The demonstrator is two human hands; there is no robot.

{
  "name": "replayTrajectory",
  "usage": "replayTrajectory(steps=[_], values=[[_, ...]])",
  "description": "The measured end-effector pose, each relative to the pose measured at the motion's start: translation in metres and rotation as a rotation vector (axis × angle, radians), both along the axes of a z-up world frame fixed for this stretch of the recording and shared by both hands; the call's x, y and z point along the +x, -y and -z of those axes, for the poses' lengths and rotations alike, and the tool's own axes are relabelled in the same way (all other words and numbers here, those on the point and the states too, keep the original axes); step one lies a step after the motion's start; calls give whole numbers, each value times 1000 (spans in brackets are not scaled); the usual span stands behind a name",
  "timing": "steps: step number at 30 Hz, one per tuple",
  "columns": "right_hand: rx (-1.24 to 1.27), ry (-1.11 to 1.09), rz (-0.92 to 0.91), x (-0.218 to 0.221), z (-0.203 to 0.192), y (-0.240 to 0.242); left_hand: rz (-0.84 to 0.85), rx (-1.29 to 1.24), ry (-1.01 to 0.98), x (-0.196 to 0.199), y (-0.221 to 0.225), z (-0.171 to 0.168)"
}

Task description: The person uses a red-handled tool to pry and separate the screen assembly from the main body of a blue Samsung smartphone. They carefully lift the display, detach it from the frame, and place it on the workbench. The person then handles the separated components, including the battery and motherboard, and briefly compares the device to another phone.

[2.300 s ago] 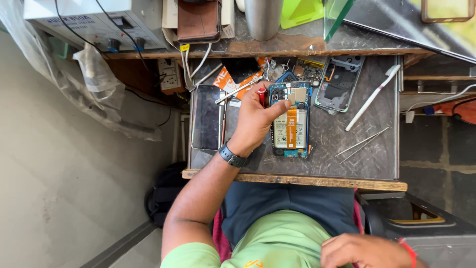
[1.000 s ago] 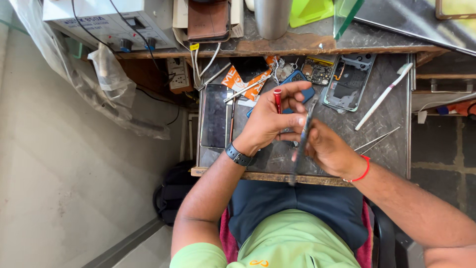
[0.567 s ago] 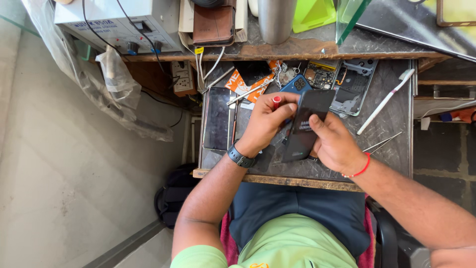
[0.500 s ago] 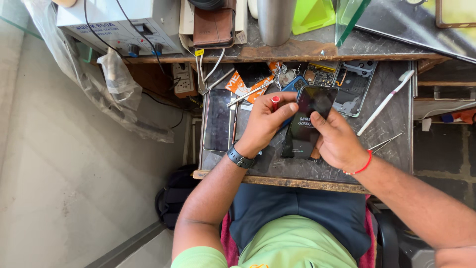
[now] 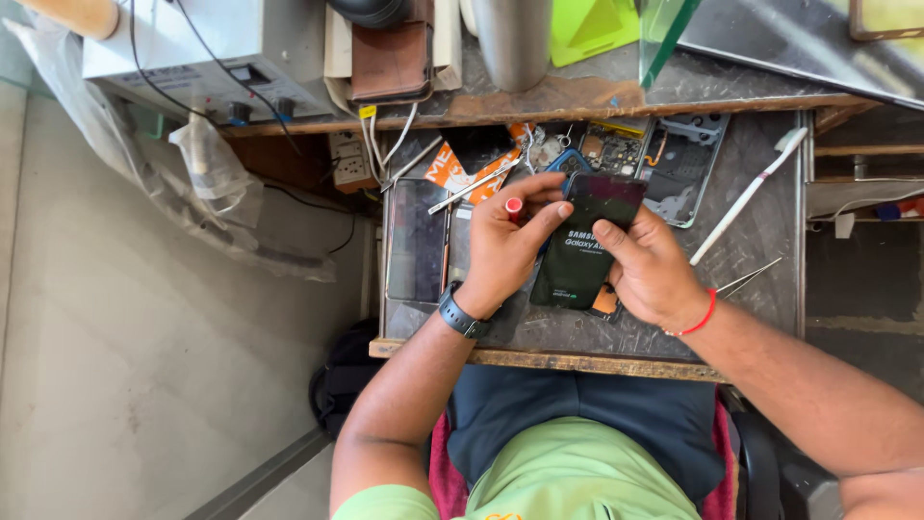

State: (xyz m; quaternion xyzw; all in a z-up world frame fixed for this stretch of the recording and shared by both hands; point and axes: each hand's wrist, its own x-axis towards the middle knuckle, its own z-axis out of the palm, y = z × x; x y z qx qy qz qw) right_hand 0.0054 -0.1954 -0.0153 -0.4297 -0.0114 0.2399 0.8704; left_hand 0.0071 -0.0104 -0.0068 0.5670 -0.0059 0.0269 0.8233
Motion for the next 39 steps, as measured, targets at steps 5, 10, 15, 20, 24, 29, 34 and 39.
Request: replayTrajectory(steps=[5,10,15,20,24,29,34,39], values=[[-124,156,61,-5,2,2,20,29,-38,1,-5,13],[-317,287,82,-6,0,8,110,-83,-210,4,-7,12],[-484,361,87,-5,-7,9,122,-119,-227,4,-6,10],[-523,411,72,-4,-12,7,120,-106,-199,5,-5,18],[-480,368,63,-4,-10,8,112,-84,-202,6,-4,21],[-468,358,49,-2,-11,8,110,-66,-210,5,-5,17],[-345,292,52,0,-12,9,112,-45,-240,7,-7,2],[-321,340,121,5,-4,19,-21,183,-215,11,-24,-16]])
